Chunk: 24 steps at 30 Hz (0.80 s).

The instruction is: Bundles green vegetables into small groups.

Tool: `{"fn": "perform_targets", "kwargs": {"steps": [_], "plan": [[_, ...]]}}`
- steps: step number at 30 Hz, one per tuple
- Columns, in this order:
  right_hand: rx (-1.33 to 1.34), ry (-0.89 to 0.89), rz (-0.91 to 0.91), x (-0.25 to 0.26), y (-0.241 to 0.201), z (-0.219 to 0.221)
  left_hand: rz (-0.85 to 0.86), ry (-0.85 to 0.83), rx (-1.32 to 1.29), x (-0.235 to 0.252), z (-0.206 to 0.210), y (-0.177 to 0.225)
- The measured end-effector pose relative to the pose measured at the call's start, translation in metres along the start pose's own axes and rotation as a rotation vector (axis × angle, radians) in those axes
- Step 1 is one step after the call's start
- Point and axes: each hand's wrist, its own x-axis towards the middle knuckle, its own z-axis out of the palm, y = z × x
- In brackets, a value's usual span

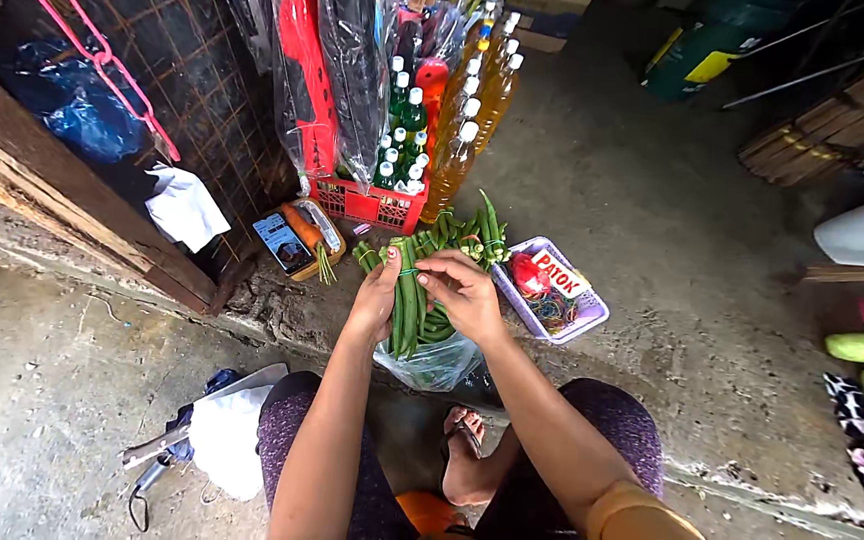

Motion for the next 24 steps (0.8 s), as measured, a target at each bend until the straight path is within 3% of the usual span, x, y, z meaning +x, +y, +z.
{"fn": "perform_targets", "kwargs": {"steps": [3, 7, 13, 15, 19, 22, 24], "plan": [[-0.155, 0.005, -0.061, 0.0, -0.003, 0.001, -0.027, -0.059, 0.04, 0.0, -0.001, -0.001], [-0.409, -0.109, -0.173, 0.004, -0.003, -0.011, -0.029, -0.284, 0.097, 0.001, -0.011, -0.001], [-0.245, -0.235, -0.133, 0.012, -0.003, -0.035, -0.076, -0.313, 0.21, 0.002, -0.01, -0.003], [-0.206, -0.267, -0.077, 0.009, -0.004, -0.036, -0.085, -0.304, 0.244, 0.005, -0.008, -0.006], [0.116, -0.291, 0.137, 0.002, -0.008, -0.036, -0.112, -0.249, 0.336, 0.014, -0.005, -0.012], [-0.082, -0.359, 0.275, 0.009, -0.019, -0.05, -0.123, -0.194, 0.486, 0.019, -0.005, -0.015], [-0.285, -0.426, 0.303, 0.018, -0.021, -0.065, -0.082, -0.246, 0.695, 0.021, -0.008, -0.021]]}}
